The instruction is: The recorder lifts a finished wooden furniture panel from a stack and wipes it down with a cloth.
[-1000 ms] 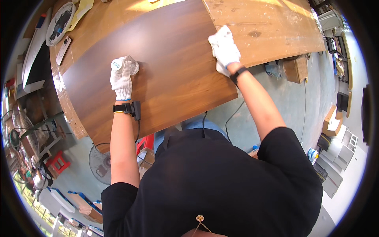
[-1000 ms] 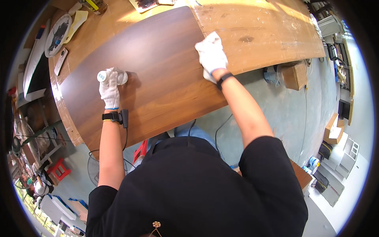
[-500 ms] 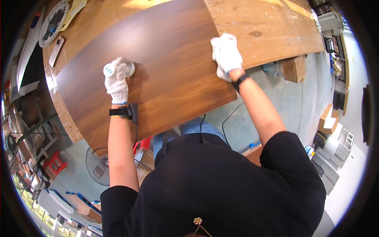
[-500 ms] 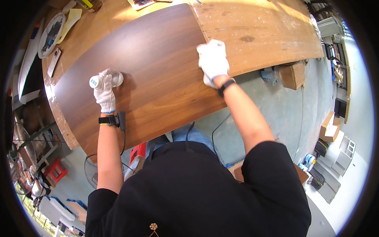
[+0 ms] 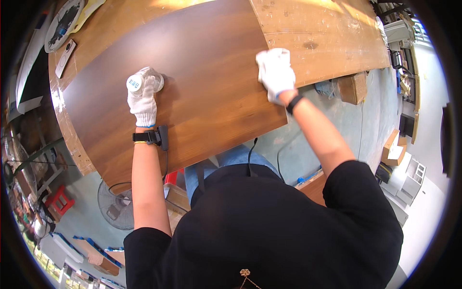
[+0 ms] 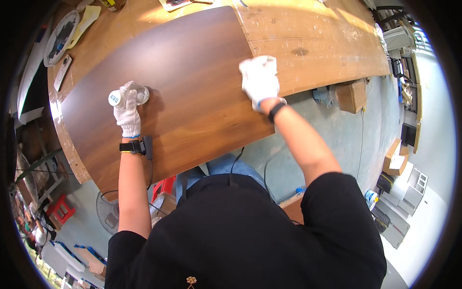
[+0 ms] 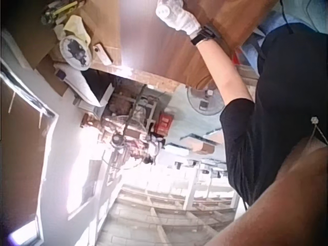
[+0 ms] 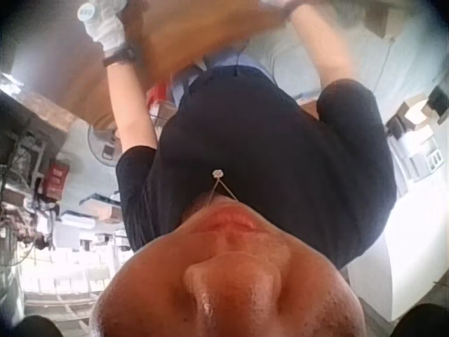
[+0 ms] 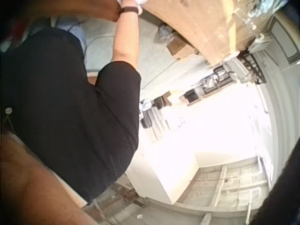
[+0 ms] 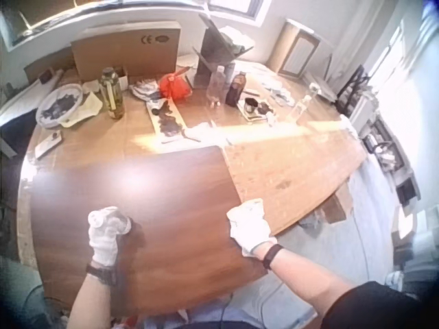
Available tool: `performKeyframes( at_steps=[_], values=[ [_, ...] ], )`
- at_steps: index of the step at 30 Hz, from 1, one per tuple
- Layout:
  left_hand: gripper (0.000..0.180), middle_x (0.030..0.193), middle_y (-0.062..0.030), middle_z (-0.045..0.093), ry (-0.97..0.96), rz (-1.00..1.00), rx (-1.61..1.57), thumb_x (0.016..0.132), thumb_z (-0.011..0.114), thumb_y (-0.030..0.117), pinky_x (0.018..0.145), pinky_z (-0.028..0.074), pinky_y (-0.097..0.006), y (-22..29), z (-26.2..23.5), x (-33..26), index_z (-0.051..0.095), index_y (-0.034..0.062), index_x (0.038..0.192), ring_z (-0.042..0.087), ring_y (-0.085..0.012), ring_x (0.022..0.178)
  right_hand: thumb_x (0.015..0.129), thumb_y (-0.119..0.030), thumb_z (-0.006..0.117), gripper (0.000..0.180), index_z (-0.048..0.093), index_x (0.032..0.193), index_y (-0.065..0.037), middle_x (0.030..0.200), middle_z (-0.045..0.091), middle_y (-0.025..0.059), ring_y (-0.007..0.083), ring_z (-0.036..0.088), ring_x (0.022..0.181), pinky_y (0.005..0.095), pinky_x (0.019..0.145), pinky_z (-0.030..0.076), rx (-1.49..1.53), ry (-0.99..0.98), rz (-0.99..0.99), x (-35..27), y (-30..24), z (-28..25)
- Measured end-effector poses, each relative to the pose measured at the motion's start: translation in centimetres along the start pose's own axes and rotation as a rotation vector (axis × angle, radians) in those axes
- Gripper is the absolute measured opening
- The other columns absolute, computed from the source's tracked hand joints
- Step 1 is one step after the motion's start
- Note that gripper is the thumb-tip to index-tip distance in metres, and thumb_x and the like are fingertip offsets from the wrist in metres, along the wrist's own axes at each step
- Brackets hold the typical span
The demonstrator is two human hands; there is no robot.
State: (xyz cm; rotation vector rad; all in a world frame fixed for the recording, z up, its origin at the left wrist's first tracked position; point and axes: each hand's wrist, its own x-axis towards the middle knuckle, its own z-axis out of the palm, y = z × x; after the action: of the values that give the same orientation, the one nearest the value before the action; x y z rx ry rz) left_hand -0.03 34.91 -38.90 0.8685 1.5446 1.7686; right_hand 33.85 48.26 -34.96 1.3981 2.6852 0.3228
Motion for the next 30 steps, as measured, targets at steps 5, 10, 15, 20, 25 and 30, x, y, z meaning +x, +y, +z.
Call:
performKeyframes(
  at_steps=[5,10,15,20,25,30],
  values=[
    [0.032,0.111,-0.0068,0.064,-0.010,0.027,0.124,0.087,0.070,0.016,0.091,0.048,-0.032,-0.8,-0.5,0.3,0.060,0.0019,0.114,0.059,-0.0170,0.102,0.081,-0.028,0.049,0.017,0.059,0.082,-0.014,0.092,0.062,0.0083,0.0295,0.056,0.102,0.0463,0.080,0.042,0.305,-0.056,0.125,-4.3,-1.5,2.3],
    [0.043,0.106,-0.0048,0.063,-0.019,-0.004,0.102,0.076,0.078,0.011,0.088,0.049,-0.031,-1.7,0.8,0.4,0.058,0.0023,0.113,0.060,-0.0165,0.098,0.089,-0.025,0.044,0.021,0.060,0.088,-0.012,0.088,0.066,0.0139,0.0338,0.063,0.086,0.0432,0.077,0.046,0.319,-0.063,0.268,6.9,2.4,1.8],
    [0.047,0.102,-0.0036,0.062,-0.001,-0.028,0.260,0.073,0.079,0.009,0.087,0.050,-0.030,-1.3,-0.1,0.0,0.055,0.0040,0.113,0.060,-0.0153,0.094,0.078,-0.008,0.052,0.009,0.061,0.075,-0.008,0.071,0.057,0.0158,0.0302,0.054,0.075,0.0410,0.069,0.040,-0.039,-0.063,-0.129,3.2,-3.4,-1.9],
    [0.046,0.103,-0.0040,0.063,-0.031,-0.069,0.154,0.074,0.078,0.008,0.087,0.050,-0.029,-1.3,-0.4,0.0,0.056,0.0037,0.114,0.061,-0.0149,0.093,0.069,-0.010,0.057,0.003,0.058,0.066,-0.008,0.065,0.055,0.0161,0.0315,0.060,0.066,0.0394,0.057,0.040,0.392,-0.104,0.071,-0.7,-6.6,-1.7],
    [0.042,0.103,-0.0039,0.063,-0.066,-0.038,0.209,0.075,0.077,0.009,0.087,0.049,-0.030,-0.7,2.2,0.8,0.058,0.0043,0.112,0.061,-0.0154,0.095,0.079,-0.020,0.054,0.012,0.061,0.075,-0.012,0.072,0.065,0.0121,0.0309,0.063,0.064,0.0427,0.051,0.044,0.315,0.044,0.204,12.0,3.5,2.5],
    [0.039,0.103,-0.0051,0.063,0.007,-0.045,0.305,0.076,0.076,0.014,0.087,0.049,-0.030,-1.7,-0.8,0.2,0.060,0.0061,0.110,0.061,-0.0176,0.096,0.084,-0.024,0.052,0.020,0.062,0.079,-0.008,0.079,0.064,0.0163,0.0307,0.064,0.074,0.0420,0.062,0.048,-0.582,-0.047,-0.302,6.9,-7.2,-5.0]
  ],
)
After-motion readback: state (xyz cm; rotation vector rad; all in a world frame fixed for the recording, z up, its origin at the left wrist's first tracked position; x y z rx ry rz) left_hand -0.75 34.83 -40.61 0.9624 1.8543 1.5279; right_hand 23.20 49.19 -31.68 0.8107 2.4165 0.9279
